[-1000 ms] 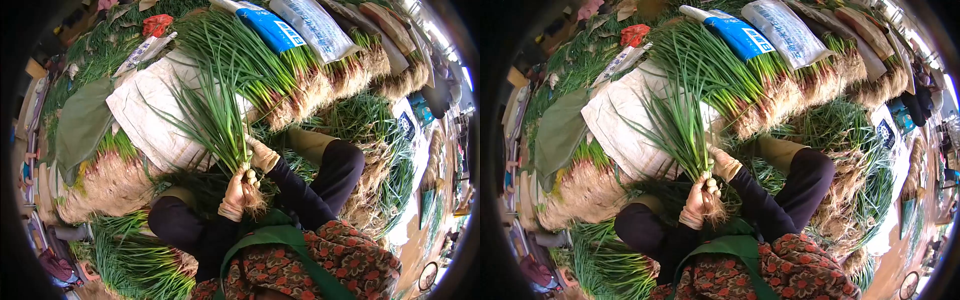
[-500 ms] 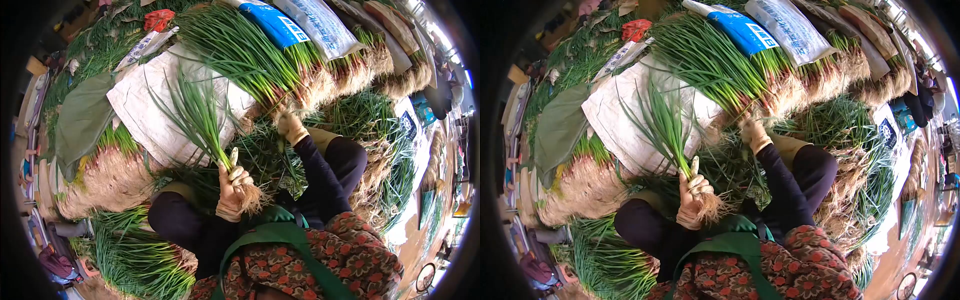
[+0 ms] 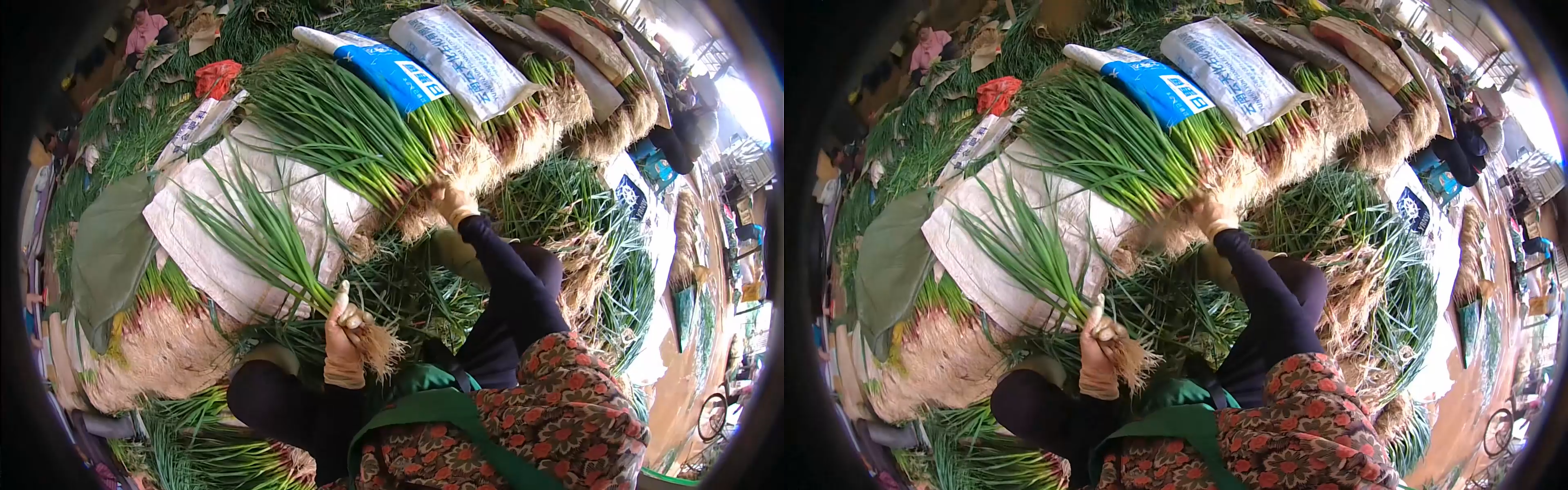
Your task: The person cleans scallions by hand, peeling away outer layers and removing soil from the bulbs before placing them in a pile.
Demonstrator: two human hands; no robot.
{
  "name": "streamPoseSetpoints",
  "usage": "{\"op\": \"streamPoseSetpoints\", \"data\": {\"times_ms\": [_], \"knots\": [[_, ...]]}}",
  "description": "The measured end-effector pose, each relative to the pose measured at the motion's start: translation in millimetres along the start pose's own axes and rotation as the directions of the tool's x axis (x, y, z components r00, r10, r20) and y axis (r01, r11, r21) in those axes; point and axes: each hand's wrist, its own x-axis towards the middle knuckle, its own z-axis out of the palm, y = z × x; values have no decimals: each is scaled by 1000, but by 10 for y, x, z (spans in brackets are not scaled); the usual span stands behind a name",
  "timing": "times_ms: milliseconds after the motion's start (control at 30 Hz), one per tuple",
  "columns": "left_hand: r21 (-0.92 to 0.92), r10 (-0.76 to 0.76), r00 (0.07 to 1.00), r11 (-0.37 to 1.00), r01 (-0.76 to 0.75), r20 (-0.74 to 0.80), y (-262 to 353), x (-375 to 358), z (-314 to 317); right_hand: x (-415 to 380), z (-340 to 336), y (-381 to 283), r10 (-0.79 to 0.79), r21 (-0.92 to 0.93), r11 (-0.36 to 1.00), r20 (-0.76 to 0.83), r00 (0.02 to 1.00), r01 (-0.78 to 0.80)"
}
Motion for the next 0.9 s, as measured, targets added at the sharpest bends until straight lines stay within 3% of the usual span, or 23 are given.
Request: {"op": "streamPoseSetpoints", "data": {"times_ms": [67, 100, 133, 167, 200, 233, 267, 333, 367, 400, 433, 467, 500, 533, 600, 633, 667, 700, 733, 767, 833, 867, 900], "knots": [[-13, -33, 979, 999, 36, 201, -35, 76, -197, -111, 277, -9, -238, 205, 947, -72, 969, 248], [144, 30, 998, 989, -21, -57, -96, 7, 53, -186, 485, 7, -337, 315, 886, -66, 939, 340], [309, 124, 945, 951, -26, -302, -150, -39, 325, -425, 588, -100, -410, 452, 817, 17, 912, 359], [301, 92, 970, 953, -20, -227, -187, -16, 298, -708, 672, -196, -516, 422, 779, 12, 856, 464], [427, 33, 991, 904, 24, -127, -146, 62, 84, -1062, 553, -431, -617, 391, 727, 11, 787, 565], [521, -6, 972, 843, 132, -237, -116, 53, 12, -1447, 430, -667, -571, 399, 782, 151, 807, 479], [473, -4, 986, 877, 84, -167, -185, 83, 62, -1679, 266, -837, -516, 383, 834, 283, 808, 398], [458, -41, 991, 884, 96, -128, -216, 48, 157, -1769, 9, -939, -513, 334, 858, 586, 627, 391], [425, 19, 995, 905, 24, -97, -219, 23, 187, -1564, 589, -500, -829, 634, 514, 193, 525, 577], [391, 81, 994, 919, -48, -68, -220, 11, 201, -1331, 547, -320, -804, 603, 547, 188, 564, 580], [247, 96, 995, 965, -86, -32, -196, 12, 151, -1032, 328, -280, -632, 442, 734, 164, 758, 517], [114, 160, 986, 981, -155, -41, -175, -2, 200, -763, 17, -332, -344, 322, 899, 98, 934, 298], [80, 148, 985, 985, -155, 86, -107, 24, 154, -512, -199, -356, -102, 287, 953, 10, 995, 95], [44, 142, 966, 987, -155, 214, -38, 49, 107, -203, 86, -36, -24, 405, 909, -183, 983, 98], [61, 161, 985, 986, -158, -57, 11, -1, 188, 151, 630, 310, -48, 138, 987, -238, 970, 82], [69, 90, 994, 994, -85, -68, 28, 2, 187, 26, 442, 26, -51, 37, 997, -278, 959, 64], [73, 23, 996, 997, -17, -83, 46, 2, 157, -118, 165, -143, -50, 258, 965, 20, 999, 44], [99, -7, 992, 995, -6, 127, 24, 93, -112, -327, 41, -374, -123, 281, 947, -130, 984, 156], [188, 22, 1000, 982, -19, -12, -18, 57, -21, -559, 27, -548, -190, 294, 918, -267, 945, 267], [250, 64, 983, 968, -19, -172, -120, 11, 307, -819, -3, -713, -210, 234, 938, -204, 956, 256], [456, -25, 963, 877, 149, -268, -41, -52, 290, -1312, 44, -940, -310, 209, 922, -103, 945, 326], [492, -30, 964, 855, 161, -265, -62, -12, 255, -1546, 113, -1003, -392, 243, 885, -75, 917, 398], [483, -37, 981, 866, 127, -191, -117, 133, -54, -1775, 292, -996, -454, 143, 881, -18, 891, 451]]}}
